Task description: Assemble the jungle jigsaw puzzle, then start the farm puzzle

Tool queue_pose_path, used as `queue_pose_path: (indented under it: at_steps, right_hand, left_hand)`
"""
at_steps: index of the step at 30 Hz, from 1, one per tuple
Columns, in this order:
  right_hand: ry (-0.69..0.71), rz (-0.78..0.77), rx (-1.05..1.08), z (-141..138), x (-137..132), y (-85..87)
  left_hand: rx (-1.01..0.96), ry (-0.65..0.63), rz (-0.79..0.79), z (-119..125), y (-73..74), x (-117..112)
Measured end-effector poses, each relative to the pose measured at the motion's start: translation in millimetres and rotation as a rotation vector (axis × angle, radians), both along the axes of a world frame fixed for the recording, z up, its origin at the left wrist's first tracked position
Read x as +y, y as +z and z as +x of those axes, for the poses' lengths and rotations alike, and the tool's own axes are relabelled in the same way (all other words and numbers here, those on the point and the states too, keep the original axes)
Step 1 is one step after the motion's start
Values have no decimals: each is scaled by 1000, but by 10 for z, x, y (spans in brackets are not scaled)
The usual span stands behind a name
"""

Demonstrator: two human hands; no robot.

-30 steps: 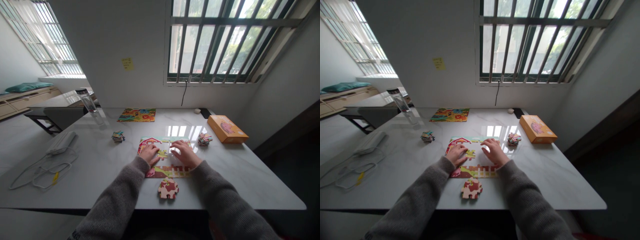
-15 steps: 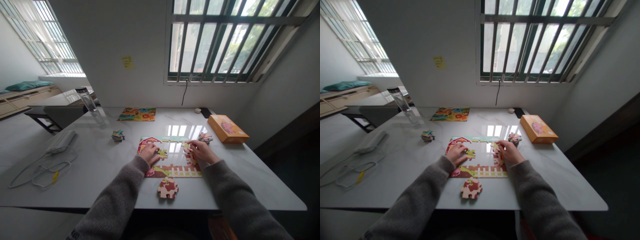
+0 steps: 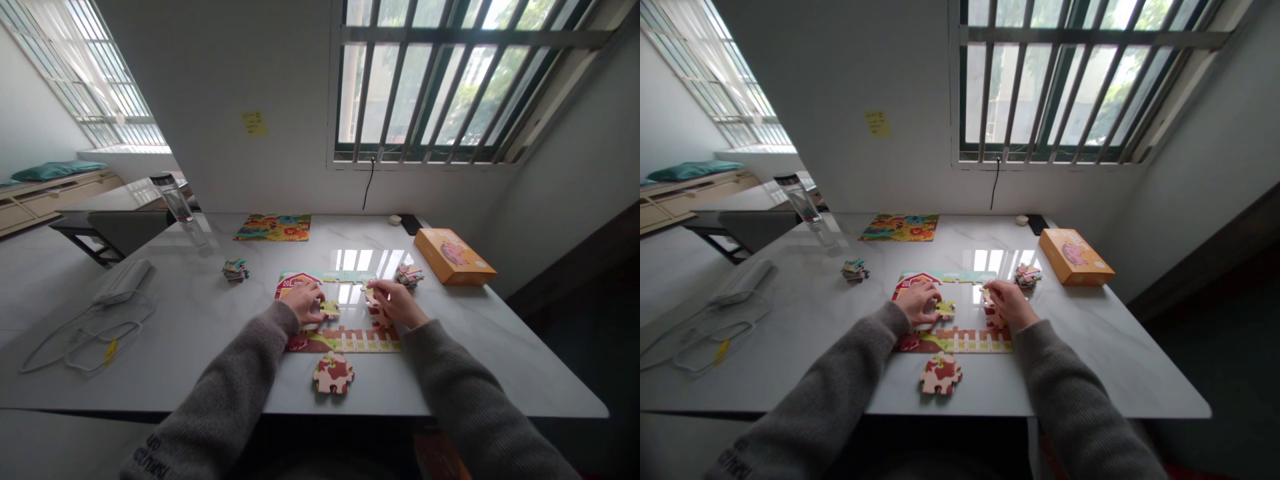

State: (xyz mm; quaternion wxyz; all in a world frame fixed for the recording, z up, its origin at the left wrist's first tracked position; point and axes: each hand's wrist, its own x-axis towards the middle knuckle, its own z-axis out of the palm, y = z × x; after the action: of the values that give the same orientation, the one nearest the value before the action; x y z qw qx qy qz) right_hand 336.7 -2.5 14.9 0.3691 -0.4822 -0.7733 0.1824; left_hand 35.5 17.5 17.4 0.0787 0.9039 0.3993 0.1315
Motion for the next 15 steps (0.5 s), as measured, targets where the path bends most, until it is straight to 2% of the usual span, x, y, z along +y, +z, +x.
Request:
queue_pose_path:
  at_steps: [4, 7, 11, 15]
  right_hand:
    - [-14, -3, 6, -18, -10, 21]
    - [-18, 19, -4, -13, -4, 19]
    - [-9, 40, -25, -9, 5, 0]
    - [-11, 36, -30, -12, 11, -17]
  left_hand:
    - [22, -4, 42, 171, 98, 133]
    - [-13, -10, 67, 335, 110, 226]
    - [-73, -24, 51, 487, 12, 271]
    - [-60, -12, 49, 504, -110, 254]
